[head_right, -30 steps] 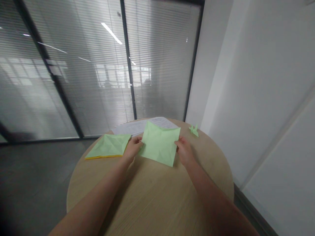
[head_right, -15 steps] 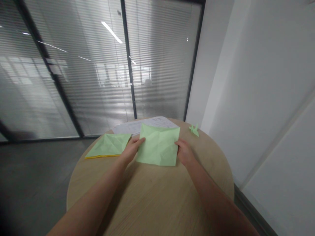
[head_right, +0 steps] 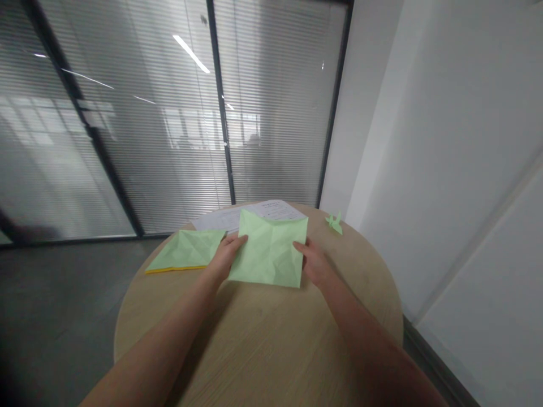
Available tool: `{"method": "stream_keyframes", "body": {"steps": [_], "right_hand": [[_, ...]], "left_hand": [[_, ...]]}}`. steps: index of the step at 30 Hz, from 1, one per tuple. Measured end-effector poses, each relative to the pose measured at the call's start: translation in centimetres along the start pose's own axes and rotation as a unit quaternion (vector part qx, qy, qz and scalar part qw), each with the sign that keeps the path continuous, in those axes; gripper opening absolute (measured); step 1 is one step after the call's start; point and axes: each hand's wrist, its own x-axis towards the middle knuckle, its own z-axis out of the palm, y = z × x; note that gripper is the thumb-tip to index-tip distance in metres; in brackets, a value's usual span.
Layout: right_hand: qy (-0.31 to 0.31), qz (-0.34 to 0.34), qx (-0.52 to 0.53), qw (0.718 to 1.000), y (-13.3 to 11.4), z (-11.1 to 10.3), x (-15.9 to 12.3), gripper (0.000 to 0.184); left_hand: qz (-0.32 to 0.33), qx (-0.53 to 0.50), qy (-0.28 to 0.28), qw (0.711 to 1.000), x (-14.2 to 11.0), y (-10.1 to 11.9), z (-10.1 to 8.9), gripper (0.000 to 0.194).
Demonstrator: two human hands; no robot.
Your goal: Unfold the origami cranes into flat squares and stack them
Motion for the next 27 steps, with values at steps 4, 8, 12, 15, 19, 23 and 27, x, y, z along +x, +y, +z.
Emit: {"method": "stream_keyframes", "body": {"steps": [4,8,12,15,19,23,27], "right_hand": [[-0.017,0.047,-0.033,0.998,1.2,0.5,-0.6,0.056],[0.001,0.043,-0.083,0.996,1.9,0.5,-0.8,0.056],[0.003,0.055,-0.106,0.993,2.0,0.4,-0.9,0.057],[-0.008,0.053,-0.112,0.992,1.9,0.4,-1.0,0.058],[-0.012,0.052,-0.118,0.992,1.9,0.4,-0.9,0.058],[-0.006,0.057,-0.117,0.991,2.0,0.3,-0.8,0.056],[-0.005,0.056,-0.111,0.992,1.9,0.2,-0.8,0.057]], "left_hand": [[0.003,0.004,-0.002,1.000,-0.2,0.0,0.3,0.036],[0.004,-0.002,-0.070,0.998,-0.6,0.1,0.4,0.052],[0.004,0.000,-0.094,0.996,-0.8,0.0,0.6,0.053],[0.015,0.005,-0.086,0.996,-0.7,-0.1,0.6,0.055],[0.013,0.012,-0.080,0.997,-0.5,-0.3,0.6,0.055],[0.015,0.021,-0.069,0.997,-0.5,-0.5,0.6,0.053],[0.016,0.018,-0.068,0.997,-0.5,-0.6,0.6,0.050]]}}
